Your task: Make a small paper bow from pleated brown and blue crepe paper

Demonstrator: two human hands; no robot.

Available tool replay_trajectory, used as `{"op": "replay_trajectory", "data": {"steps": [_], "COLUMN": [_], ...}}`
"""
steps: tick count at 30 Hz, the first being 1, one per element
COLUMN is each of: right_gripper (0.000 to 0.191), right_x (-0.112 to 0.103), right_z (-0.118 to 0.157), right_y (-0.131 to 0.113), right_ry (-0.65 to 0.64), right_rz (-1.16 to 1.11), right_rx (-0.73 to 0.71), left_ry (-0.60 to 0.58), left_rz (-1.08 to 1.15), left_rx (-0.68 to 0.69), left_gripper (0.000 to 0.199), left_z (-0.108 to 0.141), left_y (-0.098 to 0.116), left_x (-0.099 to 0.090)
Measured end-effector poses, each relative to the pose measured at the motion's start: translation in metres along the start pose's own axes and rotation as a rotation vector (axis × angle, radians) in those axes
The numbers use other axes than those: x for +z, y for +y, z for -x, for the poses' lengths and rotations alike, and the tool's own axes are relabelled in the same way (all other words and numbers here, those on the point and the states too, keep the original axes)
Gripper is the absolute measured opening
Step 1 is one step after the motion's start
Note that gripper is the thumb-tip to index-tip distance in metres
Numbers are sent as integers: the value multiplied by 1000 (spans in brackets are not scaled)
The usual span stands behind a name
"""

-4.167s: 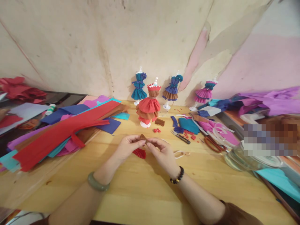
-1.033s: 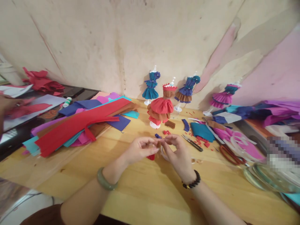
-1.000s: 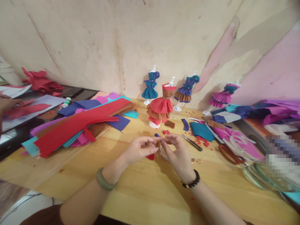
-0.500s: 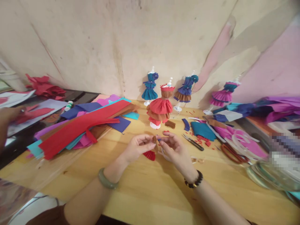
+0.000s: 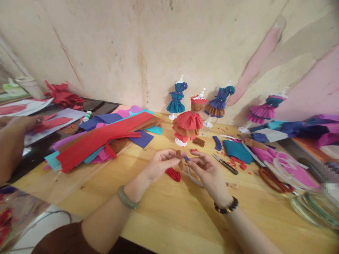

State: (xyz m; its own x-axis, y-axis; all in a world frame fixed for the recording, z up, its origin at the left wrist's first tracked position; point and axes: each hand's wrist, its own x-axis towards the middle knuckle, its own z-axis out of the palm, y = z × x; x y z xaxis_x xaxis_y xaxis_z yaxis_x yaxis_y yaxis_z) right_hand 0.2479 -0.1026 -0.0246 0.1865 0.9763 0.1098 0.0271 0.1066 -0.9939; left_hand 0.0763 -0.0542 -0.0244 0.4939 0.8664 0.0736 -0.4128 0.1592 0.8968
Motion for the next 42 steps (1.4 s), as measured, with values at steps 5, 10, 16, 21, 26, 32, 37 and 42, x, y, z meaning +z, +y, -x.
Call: {"op": "replay_trajectory", "data": {"steps": [5, 10, 16, 21, 26, 32, 37, 42], "right_gripper": [47, 41, 41, 40, 38, 35, 29, 30], "right_x": [-18, -54, -86, -94, -92, -95, -93, -86], "right_z": [-14, -38, -58, -61, -59, -57, -57, -54], "right_y": [0, 9, 29, 44, 51, 52, 54, 48], "right_ry": [124, 345, 417, 348, 267, 237, 224, 229], "right_rz": [8, 76, 283, 557, 757, 869, 868, 783], "right_rx": [-47, -86, -78, -77, -134, -174, -222, -170], "left_ry": [103, 198, 239, 246, 241, 235, 248, 238], "left_rz": [235, 399, 471, 468, 466, 450, 436, 415], "left_rx": [103, 96, 42, 17, 13, 24, 24, 33], "left_gripper": [13, 10, 7, 7, 9, 10, 11, 10], "left_z": [-4, -6, -7, -8, -8, -9, -10, -11], "left_y": [14, 22, 21, 19, 18, 17, 16, 13], "left_x": [-6, -12, -13, -12, -11, -13, -14, -17]}}
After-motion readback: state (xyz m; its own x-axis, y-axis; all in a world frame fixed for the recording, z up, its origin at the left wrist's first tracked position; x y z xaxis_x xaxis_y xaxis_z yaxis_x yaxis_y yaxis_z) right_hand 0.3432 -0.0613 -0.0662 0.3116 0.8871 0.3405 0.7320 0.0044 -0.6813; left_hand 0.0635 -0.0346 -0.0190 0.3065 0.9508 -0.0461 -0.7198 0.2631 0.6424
